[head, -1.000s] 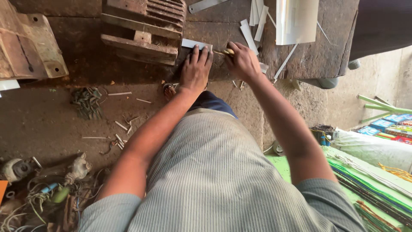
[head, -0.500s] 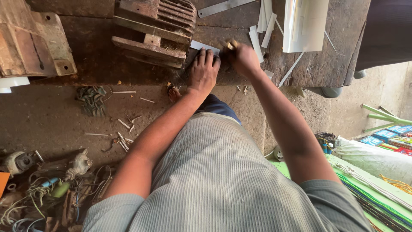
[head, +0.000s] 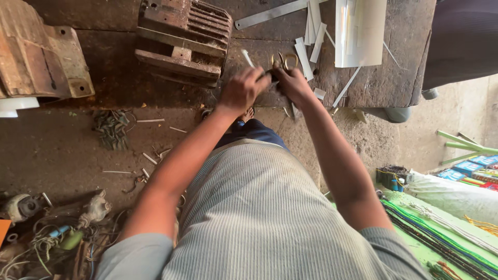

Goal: The person stands at a workbench with several electric motor housings and cuts white plastic strips with scissors, then inserts the strips into the slots of a motor stator, pressing each strip into place by hand. They work through the strips one at a time, fitting them around the motor housing on the bench.

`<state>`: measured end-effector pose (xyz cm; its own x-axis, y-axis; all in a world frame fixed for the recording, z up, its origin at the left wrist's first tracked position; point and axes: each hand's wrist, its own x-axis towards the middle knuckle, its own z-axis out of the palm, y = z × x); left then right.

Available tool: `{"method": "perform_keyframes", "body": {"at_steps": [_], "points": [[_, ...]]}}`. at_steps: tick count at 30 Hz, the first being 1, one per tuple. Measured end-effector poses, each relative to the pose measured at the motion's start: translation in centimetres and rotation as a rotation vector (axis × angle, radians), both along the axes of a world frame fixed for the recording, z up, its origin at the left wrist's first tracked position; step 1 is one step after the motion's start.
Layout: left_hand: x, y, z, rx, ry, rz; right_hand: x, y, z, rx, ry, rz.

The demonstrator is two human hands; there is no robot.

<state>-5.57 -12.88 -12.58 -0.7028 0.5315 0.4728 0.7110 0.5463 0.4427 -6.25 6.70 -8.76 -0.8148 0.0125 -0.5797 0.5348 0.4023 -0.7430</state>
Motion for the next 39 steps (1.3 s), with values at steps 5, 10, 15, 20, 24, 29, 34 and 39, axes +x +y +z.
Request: {"method": "perform_keyframes", "body": {"at_steps": [5, 10, 15, 20, 24, 29, 34, 39], "points": [[4.8, -1.6, 3.7, 0.244, -0.142, -0.173, 3.9, -0.6, 1.8, -0.515, 0.21, -0.274], [2.8, -1.1, 6.1, 0.529, -0.47, 0.074, 5.3, -1.5, 2.9, -0.215, 0.631, -0.11], [-0.2, -0.3, 4.6, 0.493, -0.559, -0.038, 5.4, -1.3, 2.5, -0.294, 0.529, -0.233], [-4.3, 3.0, 1.3, -0.199, -0.012, 0.09, 2.5, -0.5, 1.0, 0.156, 0.246, -0.229], [-3.0, 3.8, -0.8, -0.372, 0.048, 0.106, 1.3, -0.5, -1.1, 0.51, 0.469, 0.025], [1.4, 1.9, -2.5, -0.199, 0.035, 0.191, 1.9, -1.1, -2.6, 0.697, 0.524, 0.204], [1.4, 1.9, -2.7, -0.317, -0.033, 0.187, 2.0, -2.0, -3.1, 0.868, 0.513, 0.283], [0.1, 3.3, -2.5, -0.362, -0.044, 0.149, 0.2, -1.9, -2.4, 0.878, 0.445, 0.304]]}}
